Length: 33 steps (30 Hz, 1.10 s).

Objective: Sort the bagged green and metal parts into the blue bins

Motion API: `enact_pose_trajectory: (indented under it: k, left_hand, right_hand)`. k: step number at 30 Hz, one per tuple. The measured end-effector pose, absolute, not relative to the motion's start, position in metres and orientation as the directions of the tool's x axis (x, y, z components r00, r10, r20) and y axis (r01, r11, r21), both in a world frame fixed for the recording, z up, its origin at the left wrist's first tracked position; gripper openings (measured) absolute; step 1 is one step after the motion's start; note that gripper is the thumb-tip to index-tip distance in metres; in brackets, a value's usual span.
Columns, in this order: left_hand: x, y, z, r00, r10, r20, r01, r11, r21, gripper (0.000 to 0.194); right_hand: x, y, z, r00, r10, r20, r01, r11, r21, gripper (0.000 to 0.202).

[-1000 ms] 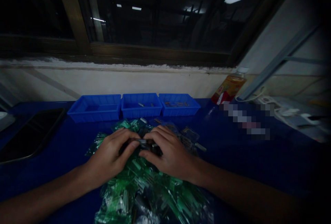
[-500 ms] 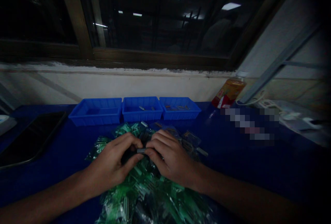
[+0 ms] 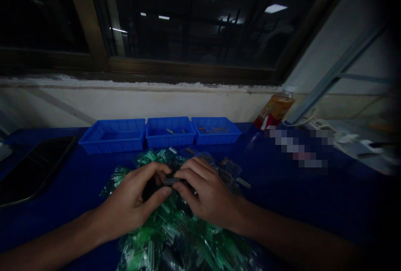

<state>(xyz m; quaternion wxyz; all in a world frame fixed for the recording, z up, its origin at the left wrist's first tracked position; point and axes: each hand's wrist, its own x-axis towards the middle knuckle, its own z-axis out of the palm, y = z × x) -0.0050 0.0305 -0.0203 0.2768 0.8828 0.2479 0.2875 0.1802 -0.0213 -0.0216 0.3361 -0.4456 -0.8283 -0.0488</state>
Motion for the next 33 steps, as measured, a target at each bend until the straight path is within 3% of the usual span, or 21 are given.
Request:
enact_pose_trajectory:
  k: [4,9,15,23,29,33]
  left_hand:
    - [-0.0061,0.0303,-0.0233,0.710,0.569,0.415,0.276,-0.766,0.580,0.010]
    - [-0.0060,0.0335,-0.0236,0.707,0.590,0.390,0.300,-0.750,0.590,0.017]
    - [-0.0048,0.0346,-0.0201,0.732,0.584,0.350,0.318,-0.748,0.583,0.028]
    - [-0.0057,0.0311,-0.0241,0.730,0.570,0.377,0.272,-0.748,0.605,0.007]
    - [-0.0052,0.0347,-0.0273,0.731,0.600,0.326,0.319,-0.722,0.614,0.016]
    - [-0.0041,0.0346,-0.0237,0.732,0.591,0.338,0.330,-0.743,0.583,0.023]
  right_hand:
    - [0.1800,-0.0212,-0.0205,-0.382,0.712,0.589,0.767,0.600,-0.227,0.022]
    - [0.1792,-0.0240,-0.0189,-0.374,0.733,0.568,0.736,0.607,-0.299,0.027]
    - [0.1781,-0.0253,-0.0199,-0.387,0.694,0.607,0.751,0.620,-0.229,0.013]
    - [0.1784,-0.0211,-0.0217,-0.401,0.697,0.595,0.757,0.618,-0.214,0.021]
    - [0.1771,-0.0224,-0.0180,-0.390,0.727,0.566,0.761,0.600,-0.246,0.024]
    - [0.1758,-0.0248,-0.0164,-0.420,0.680,0.600,0.768,0.619,-0.164,0.015]
